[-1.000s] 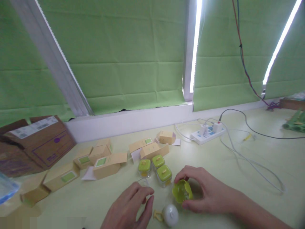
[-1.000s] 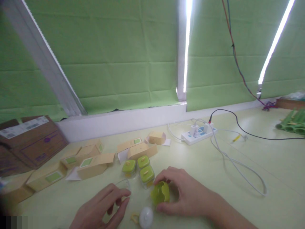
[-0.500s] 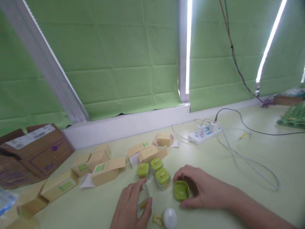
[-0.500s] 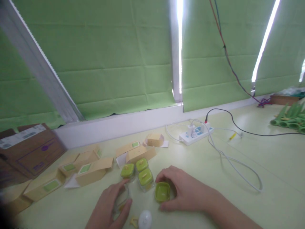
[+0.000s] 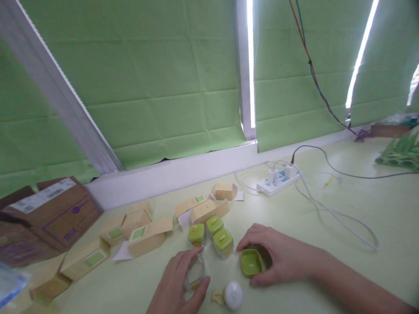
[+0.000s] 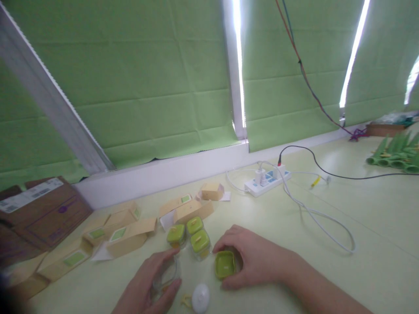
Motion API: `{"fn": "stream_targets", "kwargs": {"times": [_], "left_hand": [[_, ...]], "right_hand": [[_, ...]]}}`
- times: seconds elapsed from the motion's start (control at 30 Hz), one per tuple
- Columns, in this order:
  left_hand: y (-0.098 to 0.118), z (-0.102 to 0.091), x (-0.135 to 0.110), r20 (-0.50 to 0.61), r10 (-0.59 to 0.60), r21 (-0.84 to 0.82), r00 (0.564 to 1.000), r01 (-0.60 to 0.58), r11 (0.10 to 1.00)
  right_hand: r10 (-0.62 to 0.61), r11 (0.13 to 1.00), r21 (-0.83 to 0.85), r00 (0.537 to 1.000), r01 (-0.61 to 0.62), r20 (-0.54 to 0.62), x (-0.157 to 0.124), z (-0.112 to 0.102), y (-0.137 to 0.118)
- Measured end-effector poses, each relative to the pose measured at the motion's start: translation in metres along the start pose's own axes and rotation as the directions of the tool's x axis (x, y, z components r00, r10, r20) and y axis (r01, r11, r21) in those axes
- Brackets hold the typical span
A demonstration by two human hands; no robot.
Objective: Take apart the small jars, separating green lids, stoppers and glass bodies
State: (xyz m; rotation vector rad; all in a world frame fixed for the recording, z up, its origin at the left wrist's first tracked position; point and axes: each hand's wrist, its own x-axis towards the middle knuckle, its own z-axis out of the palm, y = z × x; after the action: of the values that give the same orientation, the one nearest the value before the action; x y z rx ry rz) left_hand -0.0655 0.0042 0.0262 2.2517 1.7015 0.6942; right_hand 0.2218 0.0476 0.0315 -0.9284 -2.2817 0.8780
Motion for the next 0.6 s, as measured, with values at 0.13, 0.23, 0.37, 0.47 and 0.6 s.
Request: {"fn": "stream_targets", "kwargs": {"times": [0.13, 0.23, 0.37, 0.47, 0.6], "left_hand": [[-0.001, -0.005, -0.003, 0.118, 0.025, -0.033, 0.993, -0.021, 0.999], [-0.006, 0.001, -0.004, 0.208, 0.065, -0.075, 0.976, -0.051, 0.996], [-0.005, 0.004, -0.004, 0.297, 0.058, -0.080, 0.953, -0.035, 0.996], [-0.001, -0.003, -0.006, 0.284, 0.013, -0.084, 0.959, 0.011, 0.996], [-0.003, -0.016, -0.010, 0.224, 0.007, -0.130, 0.975, 0.022, 0.991]], "right_hand": [[-0.018, 0.999, -0.044, 0.998, 0.020, 0.052, 0.000, 0.007, -0.005], [-0.013, 0.999, -0.030, 0.997, 0.016, 0.075, 0.002, 0.017, -0.011], [-0.011, 1.000, -0.005, 0.999, 0.011, 0.032, 0.005, 0.032, -0.021], [-0.006, 1.000, -0.001, 1.000, 0.006, -0.013, 0.009, 0.043, -0.026], [0.025, 1.000, -0.015, 0.999, -0.025, -0.030, 0.016, 0.055, -0.027]]}}
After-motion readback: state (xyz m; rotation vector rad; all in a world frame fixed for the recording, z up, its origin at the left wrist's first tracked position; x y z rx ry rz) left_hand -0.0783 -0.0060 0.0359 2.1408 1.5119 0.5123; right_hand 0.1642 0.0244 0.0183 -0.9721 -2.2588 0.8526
